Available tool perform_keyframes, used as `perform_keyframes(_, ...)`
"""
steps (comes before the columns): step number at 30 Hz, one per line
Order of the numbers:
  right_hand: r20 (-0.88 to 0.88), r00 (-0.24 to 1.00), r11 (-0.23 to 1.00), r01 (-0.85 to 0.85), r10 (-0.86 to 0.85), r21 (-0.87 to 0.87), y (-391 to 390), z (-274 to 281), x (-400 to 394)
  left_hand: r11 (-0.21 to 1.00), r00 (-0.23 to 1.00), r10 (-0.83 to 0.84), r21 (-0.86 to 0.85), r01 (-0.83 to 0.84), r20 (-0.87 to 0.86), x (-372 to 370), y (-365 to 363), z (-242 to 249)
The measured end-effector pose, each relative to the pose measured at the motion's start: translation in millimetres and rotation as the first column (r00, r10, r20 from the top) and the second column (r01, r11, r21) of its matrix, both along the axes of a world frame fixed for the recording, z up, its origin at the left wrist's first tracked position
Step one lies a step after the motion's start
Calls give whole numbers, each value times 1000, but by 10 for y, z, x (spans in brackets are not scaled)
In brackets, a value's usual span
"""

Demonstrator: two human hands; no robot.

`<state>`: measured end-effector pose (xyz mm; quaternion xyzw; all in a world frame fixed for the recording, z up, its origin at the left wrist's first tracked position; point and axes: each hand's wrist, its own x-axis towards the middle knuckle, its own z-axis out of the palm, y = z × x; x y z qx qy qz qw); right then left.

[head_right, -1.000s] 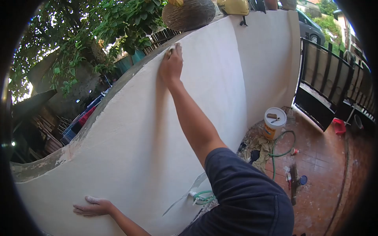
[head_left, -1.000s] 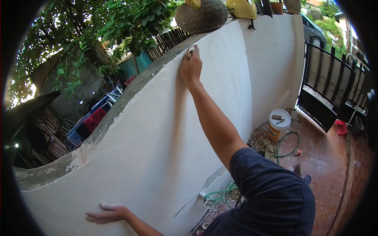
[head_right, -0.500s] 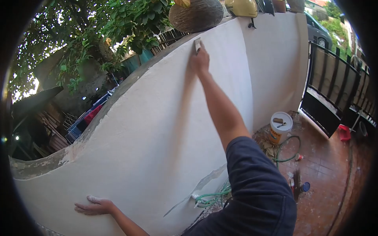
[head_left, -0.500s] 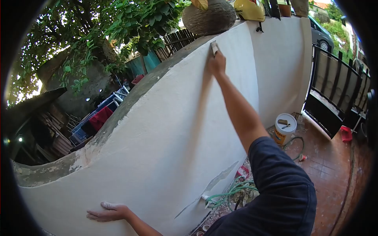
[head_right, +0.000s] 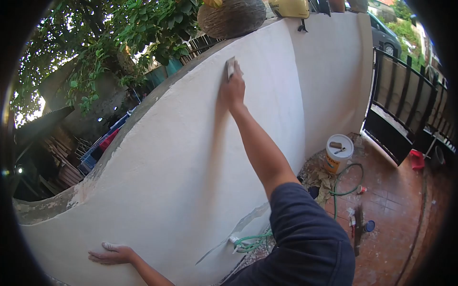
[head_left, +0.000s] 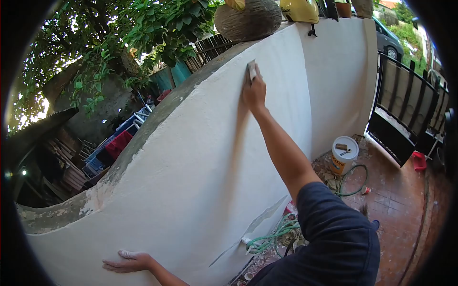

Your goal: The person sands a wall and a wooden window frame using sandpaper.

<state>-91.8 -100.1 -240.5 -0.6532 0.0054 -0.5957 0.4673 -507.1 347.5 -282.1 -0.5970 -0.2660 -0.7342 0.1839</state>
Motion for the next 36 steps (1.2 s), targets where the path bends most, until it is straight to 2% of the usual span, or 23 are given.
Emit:
perform_keyframes(1,2,1000,1000,-1,1,1,-64,-89,83,1000,1000,4,11,-4,-1,-6,12,-7)
perform_keyframes(3,-110,966,969,-221,233,110,-249,-70,-8,999,1000,7,35,-7,4,5,46,15)
perform_keyframes(4,-66,986,986,-146,151,76,-416,-25,236,999,1000,25,19,-25,-1,6,44,0)
perform_keyframes(5,-354,890,943,-201,289,264,-564,243,89,999,999,48,3,-48,-11,-17,47,-5)
perform_keyframes(7,-280,946,950,-71,160,303,-489,238,320,999,999,36,3,-36,-3,0,24,17)
perform_keyframes(9,-222,966,963,-73,133,260,-259,119,142,1000,1000,17,-2,-17,4,-2,21,9)
perform_keyframes(11,-57,990,989,-127,132,77,-8,-148,-94,999,1000,18,30,-18,14,1,55,-17)
perform_keyframes(13,78,992,994,-93,97,-49,-167,-139,-54,999,1000,26,36,-26,1,-30,93,-31)
perform_keyframes(14,70,993,995,-94,96,-38,-243,-24,-25,999,1000,25,37,-25,-1,-26,112,-16)
perform_keyframes(16,-181,953,938,-185,244,294,-386,241,23,999,1000,28,33,-28,-3,-7,94,-4)
perform_keyframes(19,-107,967,916,-181,232,358,-103,177,-67,999,1000,24,31,-24,-1,-30,60,-3)
perform_keyframes(20,-57,987,959,-134,153,250,-4,31,-104,999,1000,10,44,-10,1,-15,58,6)
perform_keyframes(21,-25,981,961,-185,194,205,74,-103,-222,999,1000,8,42,-8,1,14,60,2)
perform_keyframes(23,72,994,978,-61,77,-200,-74,-474,-107,999,1000,-3,32,3,9,-7,80,-15)
perform_keyframes(25,80,995,953,-28,54,-303,-384,-360,-67,999,1000,3,51,-2,-9,-25,74,-2)
perform_keyframes(26,-147,987,988,-89,70,-129,-608,-160,13,998,1000,12,62,-11,-13,-26,76,2)
perform_keyframes(27,-356,926,992,-113,123,51,-849,61,174,998,1000,23,58,-22,-3,-6,74,-10)
perform_keyframes(29,-250,963,994,84,-99,-67,-1242,236,586,999,1000,0,36,0,12,-17,81,-12)
perform_keyframes(30,-242,966,995,78,-93,-69,-1181,346,658,999,1000,7,33,-7,20,-6,76,-10)
perform_keyframes(32,-362,932,990,60,-9,131,-969,490,757,999,1000,3,51,-3,-7,-25,66,-9)
perform_keyframes(33,-367,930,991,57,-8,123,-873,496,662,999,1000,7,43,-7,-13,-40,48,-17)
perform_keyframes(36,-258,966,982,15,35,191,-538,353,364,999,999,-35,36,35,3,26,29,-14)
